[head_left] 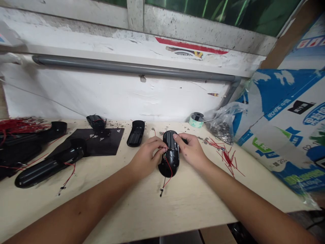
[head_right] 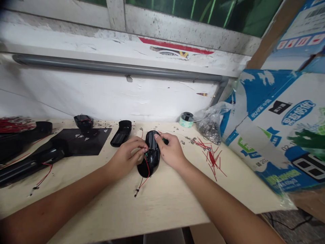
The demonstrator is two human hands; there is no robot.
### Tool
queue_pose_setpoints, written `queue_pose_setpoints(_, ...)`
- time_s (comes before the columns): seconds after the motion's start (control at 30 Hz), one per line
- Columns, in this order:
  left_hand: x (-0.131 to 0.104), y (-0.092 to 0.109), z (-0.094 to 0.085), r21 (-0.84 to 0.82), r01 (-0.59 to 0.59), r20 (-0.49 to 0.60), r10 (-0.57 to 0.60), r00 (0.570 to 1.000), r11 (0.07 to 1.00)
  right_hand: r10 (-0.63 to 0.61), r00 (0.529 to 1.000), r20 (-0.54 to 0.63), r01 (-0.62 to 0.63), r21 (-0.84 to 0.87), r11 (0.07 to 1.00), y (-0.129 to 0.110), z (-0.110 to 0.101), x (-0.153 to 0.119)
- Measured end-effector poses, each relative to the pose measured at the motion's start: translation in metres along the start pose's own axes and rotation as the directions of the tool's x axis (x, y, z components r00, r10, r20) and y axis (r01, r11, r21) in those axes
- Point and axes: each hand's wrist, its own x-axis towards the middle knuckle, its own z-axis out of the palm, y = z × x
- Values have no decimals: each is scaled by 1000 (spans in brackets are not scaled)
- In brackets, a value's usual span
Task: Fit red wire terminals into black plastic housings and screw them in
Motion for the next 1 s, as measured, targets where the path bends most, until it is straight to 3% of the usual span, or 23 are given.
queue_pose_setpoints(0.5,0,3,1,11,82,-14,-82,997,997,-5,998,63,12,-98,995,8,1,0)
queue_pose_setpoints(0.7,1,3,2,-37,103,-51,-105,993,994,147,981,126,-150,20,988,15,1,1)
queue_pose_setpoints(0.87,0,-1,5,-128,197,13,-197,980,972,148,970,194,-161,54,986,23,1,2)
queue_pose_setpoints(1.0,0,2,3,-65,149,9,-149,989,987,201,962,187,-221,88,971,27,0,2)
